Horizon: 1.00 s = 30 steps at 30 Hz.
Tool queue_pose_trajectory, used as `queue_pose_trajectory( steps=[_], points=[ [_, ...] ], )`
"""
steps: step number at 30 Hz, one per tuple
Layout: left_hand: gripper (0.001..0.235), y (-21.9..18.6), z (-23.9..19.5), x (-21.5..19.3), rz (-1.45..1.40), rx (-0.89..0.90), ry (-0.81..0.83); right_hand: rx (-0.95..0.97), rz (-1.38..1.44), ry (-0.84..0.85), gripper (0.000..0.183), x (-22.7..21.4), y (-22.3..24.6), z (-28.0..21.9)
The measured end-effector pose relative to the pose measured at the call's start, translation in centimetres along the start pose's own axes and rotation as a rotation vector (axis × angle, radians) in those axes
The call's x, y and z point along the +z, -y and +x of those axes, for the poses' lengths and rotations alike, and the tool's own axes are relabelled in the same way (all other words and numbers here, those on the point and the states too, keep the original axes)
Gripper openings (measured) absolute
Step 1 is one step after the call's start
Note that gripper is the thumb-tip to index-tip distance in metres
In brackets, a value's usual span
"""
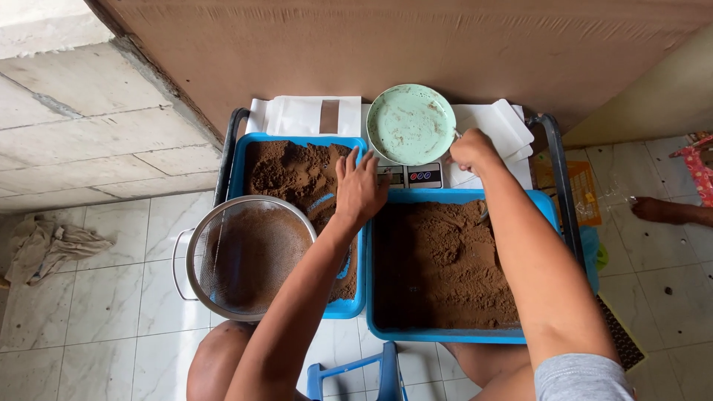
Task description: The person sifts coffee grounds through a sieve into a tray, weighs the sifted grounds on a digital scale, and packages them into paper bags.
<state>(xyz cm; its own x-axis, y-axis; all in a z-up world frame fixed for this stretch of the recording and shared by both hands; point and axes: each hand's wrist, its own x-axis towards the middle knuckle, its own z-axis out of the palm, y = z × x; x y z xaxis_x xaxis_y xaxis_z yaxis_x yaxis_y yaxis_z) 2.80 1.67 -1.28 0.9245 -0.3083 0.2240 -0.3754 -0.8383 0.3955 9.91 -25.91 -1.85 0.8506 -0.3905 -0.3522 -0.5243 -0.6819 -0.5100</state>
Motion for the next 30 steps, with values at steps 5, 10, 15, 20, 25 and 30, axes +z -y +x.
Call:
queue_pose_trajectory(
  steps=[5, 10, 15, 20, 25, 30],
  points=[
    [0.053, 0.1, 0.6, 0.4, -0.001, 0.014, -0.101, 0.005, 0.122, -0.067, 0.027, -2.0, 1.9, -2.4],
    [0.056, 0.0, 1.5, 0.5, -0.019, -0.089, 0.035, -0.042, 0.187, -0.045, 0.029, -2.1, 3.5, -4.0],
    [0.047, -0.1, 1.2, -0.2, 0.014, -0.109, 0.092, -0.049, 0.033, -0.049, 0.022, -1.6, 3.1, -3.4],
    [0.054, 0.3, 1.0, -0.2, 0.069, -0.079, 0.093, -0.041, 0.019, -0.037, 0.019, -1.8, 2.8, -3.2],
    [0.061, -0.5, 0.6, -3.4, 0.075, -0.102, 0.109, -0.045, 0.031, -0.068, 0.023, -3.6, 3.4, -4.9],
    [0.052, -1.3, -2.2, -9.9, -0.068, -0.081, 0.092, -0.131, 0.098, -0.120, 0.033, -8.0, 3.4, -10.2]
  ],
)
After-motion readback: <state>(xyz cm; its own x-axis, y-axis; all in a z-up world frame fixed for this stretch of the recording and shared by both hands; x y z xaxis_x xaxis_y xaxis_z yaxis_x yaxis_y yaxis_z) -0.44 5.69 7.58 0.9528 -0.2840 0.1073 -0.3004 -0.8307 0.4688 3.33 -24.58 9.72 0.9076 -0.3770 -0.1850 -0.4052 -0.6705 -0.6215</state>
